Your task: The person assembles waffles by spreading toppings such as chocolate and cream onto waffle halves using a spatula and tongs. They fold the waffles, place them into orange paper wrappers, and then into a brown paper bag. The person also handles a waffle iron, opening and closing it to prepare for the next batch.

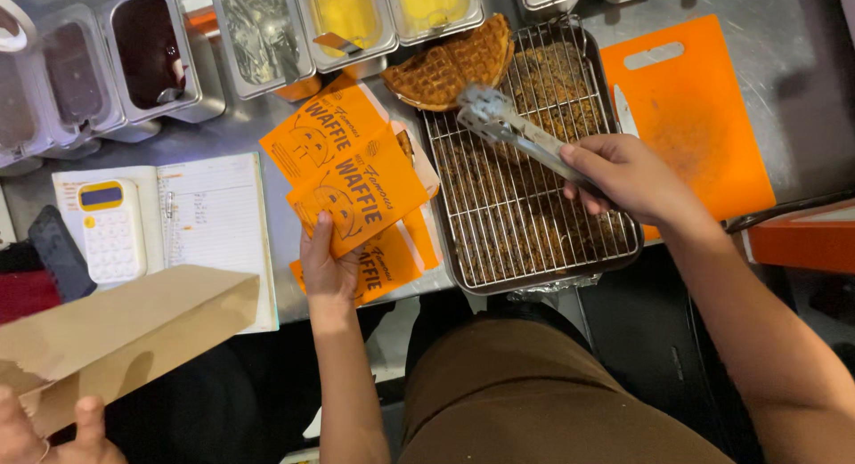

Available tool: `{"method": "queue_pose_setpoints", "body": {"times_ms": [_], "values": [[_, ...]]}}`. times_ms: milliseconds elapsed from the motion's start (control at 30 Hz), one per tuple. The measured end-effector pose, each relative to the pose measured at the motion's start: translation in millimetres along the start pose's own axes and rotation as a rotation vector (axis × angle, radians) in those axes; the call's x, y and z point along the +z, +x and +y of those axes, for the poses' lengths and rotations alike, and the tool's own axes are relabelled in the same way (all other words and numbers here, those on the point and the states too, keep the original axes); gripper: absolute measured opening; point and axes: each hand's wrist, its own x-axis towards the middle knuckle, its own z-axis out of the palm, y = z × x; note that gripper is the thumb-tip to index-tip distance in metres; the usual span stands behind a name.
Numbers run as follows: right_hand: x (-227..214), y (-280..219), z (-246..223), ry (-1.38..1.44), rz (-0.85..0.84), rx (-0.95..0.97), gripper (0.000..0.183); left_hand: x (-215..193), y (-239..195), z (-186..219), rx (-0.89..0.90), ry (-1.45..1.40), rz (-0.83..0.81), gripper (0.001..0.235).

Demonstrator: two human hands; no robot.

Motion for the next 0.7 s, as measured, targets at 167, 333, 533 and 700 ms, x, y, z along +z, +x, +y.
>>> {"method": "queue_pose_setpoints", "body": {"times_ms": [167,333,533,700], "values": [[-11,-12,-16,-0.219,0.225,-0.042,0.036,-4,1,-1,-0.021,-0.033,0.087,0.048],[-4,13,-20,-0.328,0.389,-0.138,0.036,-5,0,-4,-0.025,-0.021,0.124,0.046],[1,10,-18,-0.371,0.443,-0.191,0.035,-5,0,0,-0.016,0.069,0.108,0.045],[4,15,-14,-0.183,0.295,-0.144,0.037,-12,3,-2,-0.017,-0.022,0.06,0.044]]}}
